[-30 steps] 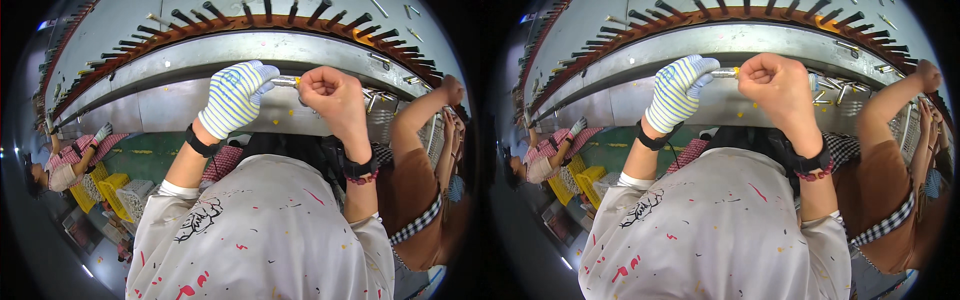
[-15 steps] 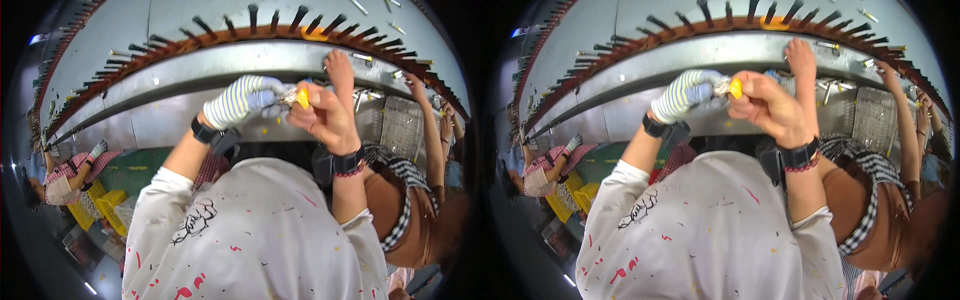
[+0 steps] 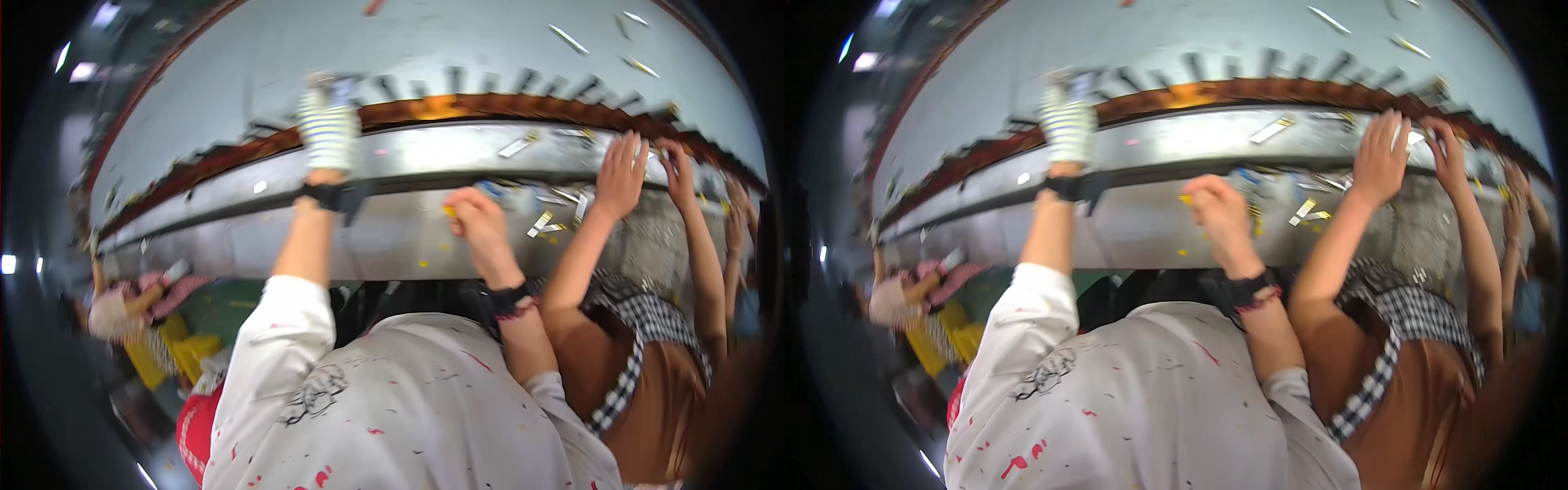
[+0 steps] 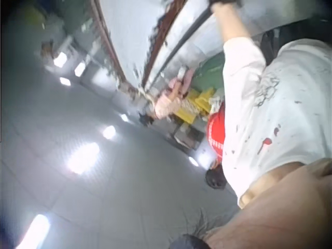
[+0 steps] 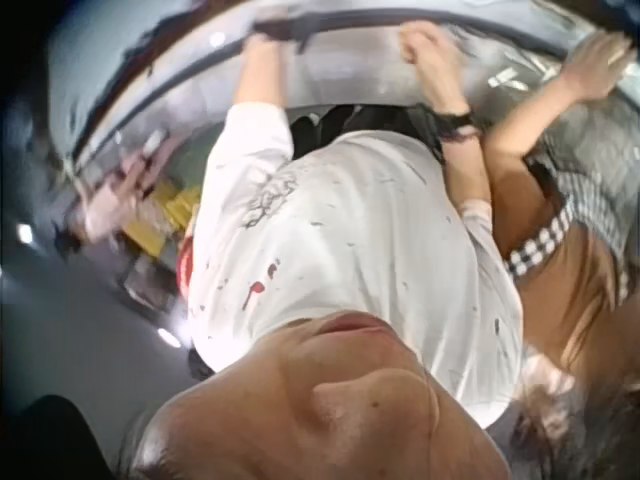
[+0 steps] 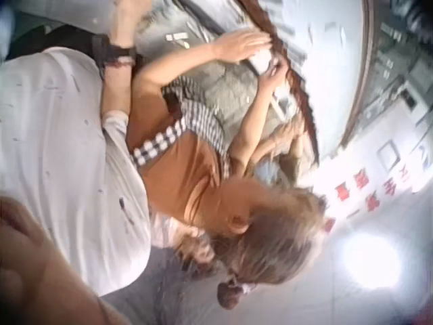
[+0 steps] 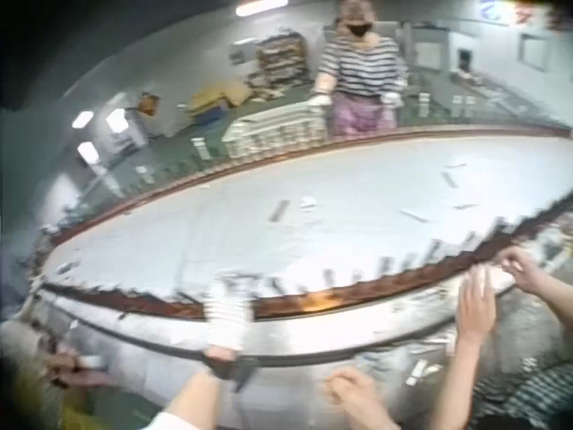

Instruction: Assembling small yellow plastic caps onto metal rods at a production line workstation and transporting a crate of the items to a sorting area.

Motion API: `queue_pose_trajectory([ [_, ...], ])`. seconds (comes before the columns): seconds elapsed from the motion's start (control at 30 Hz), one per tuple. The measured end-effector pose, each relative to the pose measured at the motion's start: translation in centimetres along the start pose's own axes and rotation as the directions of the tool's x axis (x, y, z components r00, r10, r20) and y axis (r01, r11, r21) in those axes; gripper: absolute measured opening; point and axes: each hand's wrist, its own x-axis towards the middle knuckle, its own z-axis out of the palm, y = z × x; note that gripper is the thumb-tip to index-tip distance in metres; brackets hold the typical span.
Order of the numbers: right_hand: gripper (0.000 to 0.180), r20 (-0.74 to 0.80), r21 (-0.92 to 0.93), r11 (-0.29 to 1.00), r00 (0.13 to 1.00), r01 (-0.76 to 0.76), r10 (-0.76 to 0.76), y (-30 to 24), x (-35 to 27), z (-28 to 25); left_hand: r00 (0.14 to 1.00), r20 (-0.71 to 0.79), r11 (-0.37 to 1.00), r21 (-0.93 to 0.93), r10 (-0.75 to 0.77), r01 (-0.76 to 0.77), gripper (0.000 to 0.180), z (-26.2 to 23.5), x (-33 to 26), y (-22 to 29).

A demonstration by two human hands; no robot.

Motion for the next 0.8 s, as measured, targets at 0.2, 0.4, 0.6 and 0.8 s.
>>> queue_pose_trajectory([
  [0.2, 0.012, -0.143, -0.02, 0.994, 0.984, -0.109, 0.105, -2.6, 1.0, -1.2, 0.968, 0.067, 0.964, 0.095, 0.242, -0.248, 0.014, -4.0, 3.1, -3.2],
  [0.4, 0.019, -0.178, -0.353, 0.932, 0.972, 0.079, -0.15, -2.0, 1.3, -7.2, 0.957, -0.19, 0.969, -0.068, 0.221, -0.238, 0.026, -5.6, 0.4, -8.2],
  [0.6, 0.023, -0.622, -0.434, 0.849, 0.581, 0.303, -0.525, -7.4, 0.6, -13.3, 0.928, 0.28, 0.918, 0.239, 0.247, -0.317, 0.017, 0.8, -11.3, -3.8],
  [0.8, 0.017, -0.59, -0.481, 0.706, 0.404, 0.52, -0.699, -10.7, 0.5, -15.2, 0.679, 0.664, 0.941, -0.122, 0.313, -0.315, 0.051, 18.5, -10.4, 5.4],
])
